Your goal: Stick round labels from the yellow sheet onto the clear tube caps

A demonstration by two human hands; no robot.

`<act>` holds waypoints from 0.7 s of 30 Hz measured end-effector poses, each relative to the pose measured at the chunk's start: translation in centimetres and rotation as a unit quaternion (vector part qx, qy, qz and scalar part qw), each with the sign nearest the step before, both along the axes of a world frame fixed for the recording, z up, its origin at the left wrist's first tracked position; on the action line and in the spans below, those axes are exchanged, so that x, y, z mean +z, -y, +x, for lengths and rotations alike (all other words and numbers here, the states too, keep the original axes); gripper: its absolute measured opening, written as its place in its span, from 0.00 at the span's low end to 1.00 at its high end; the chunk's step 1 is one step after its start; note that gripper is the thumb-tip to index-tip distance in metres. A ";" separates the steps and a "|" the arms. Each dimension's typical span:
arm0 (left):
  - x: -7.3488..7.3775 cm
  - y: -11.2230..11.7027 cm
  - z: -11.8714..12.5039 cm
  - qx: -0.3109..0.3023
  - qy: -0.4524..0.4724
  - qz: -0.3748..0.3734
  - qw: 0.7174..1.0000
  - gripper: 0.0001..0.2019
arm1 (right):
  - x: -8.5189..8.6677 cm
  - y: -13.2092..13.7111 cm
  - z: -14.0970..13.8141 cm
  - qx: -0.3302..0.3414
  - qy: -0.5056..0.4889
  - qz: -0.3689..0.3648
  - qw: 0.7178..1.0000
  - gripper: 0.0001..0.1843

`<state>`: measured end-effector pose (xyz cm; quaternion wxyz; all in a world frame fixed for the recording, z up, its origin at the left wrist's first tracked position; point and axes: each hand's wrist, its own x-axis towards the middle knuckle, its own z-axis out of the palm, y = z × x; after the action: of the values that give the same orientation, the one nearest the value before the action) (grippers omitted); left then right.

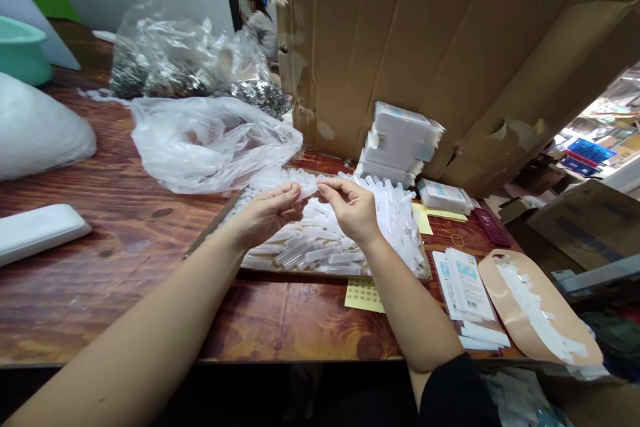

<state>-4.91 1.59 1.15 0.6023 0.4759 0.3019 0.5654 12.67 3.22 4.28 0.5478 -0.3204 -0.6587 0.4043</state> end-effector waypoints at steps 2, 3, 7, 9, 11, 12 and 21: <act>0.1 0.1 0.1 0.006 -0.013 -0.002 1.000 0.27 | 0.1 -0.1 0.5 0.004 0.024 0.010 1.000 0.18; 0.1 0.2 0.1 0.008 -0.019 -0.002 1.000 0.27 | 0.1 -0.2 0.8 -0.001 0.044 0.029 0.999 0.17; 0.0 0.3 0.6 0.030 -0.031 0.003 0.999 0.26 | 0.3 -0.1 1.4 -0.030 0.106 0.088 0.990 0.12; -0.2 0.3 0.9 0.045 -0.031 0.009 0.998 0.25 | 0.1 0.0 1.3 -0.031 0.105 0.067 0.992 0.13; -0.4 0.1 1.2 0.067 -0.038 0.021 0.997 0.24 | -0.1 0.2 1.1 -0.024 0.091 0.033 0.995 0.14; -0.6 0.1 1.3 0.079 -0.046 0.030 0.995 0.24 | -0.2 0.2 0.9 -0.020 0.080 0.016 0.996 0.15; -0.8 -0.7 0.8 0.232 -0.199 0.115 0.945 0.15 | -0.1 -1.4 1.2 -0.006 0.154 -0.087 0.984 0.12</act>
<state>-4.08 2.30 0.31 0.3232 0.5617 0.4503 0.6142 13.82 4.60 4.21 0.4124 -0.4290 -0.6955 0.4027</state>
